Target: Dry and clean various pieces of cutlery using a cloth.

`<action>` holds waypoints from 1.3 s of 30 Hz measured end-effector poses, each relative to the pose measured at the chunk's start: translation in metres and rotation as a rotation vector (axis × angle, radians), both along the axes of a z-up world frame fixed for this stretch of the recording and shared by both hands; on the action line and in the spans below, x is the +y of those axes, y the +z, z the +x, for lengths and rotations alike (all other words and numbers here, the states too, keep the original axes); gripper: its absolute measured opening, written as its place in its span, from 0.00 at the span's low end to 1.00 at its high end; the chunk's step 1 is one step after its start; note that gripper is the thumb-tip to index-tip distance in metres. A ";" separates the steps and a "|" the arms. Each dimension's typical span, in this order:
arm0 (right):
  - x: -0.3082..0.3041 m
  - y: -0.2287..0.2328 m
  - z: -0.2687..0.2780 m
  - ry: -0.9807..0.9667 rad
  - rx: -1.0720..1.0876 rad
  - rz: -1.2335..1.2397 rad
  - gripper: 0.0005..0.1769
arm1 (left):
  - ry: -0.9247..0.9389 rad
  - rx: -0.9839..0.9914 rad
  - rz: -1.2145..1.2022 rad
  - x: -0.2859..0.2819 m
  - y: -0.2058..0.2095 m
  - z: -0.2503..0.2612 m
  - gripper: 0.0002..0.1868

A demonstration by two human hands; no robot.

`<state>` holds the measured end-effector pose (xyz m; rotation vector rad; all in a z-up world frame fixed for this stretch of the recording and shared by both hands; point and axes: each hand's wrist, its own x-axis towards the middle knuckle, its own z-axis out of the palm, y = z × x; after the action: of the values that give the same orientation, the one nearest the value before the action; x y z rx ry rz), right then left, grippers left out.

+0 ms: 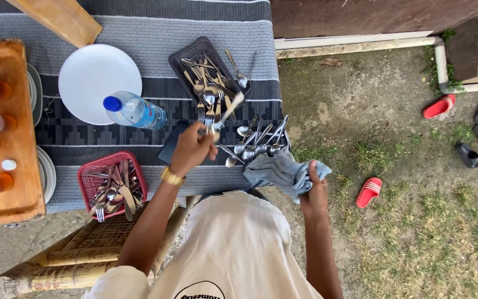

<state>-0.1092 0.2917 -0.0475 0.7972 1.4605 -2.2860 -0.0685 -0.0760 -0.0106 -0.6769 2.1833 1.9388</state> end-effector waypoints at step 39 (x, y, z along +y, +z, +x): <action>0.018 -0.009 0.043 -0.052 -0.070 0.064 0.07 | -0.217 0.081 -0.674 0.112 -0.216 -0.021 0.11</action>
<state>-0.0661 0.3094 -0.0565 0.9346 1.5053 -2.2344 -0.0893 0.0356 -0.2261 -0.4073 2.8328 1.1266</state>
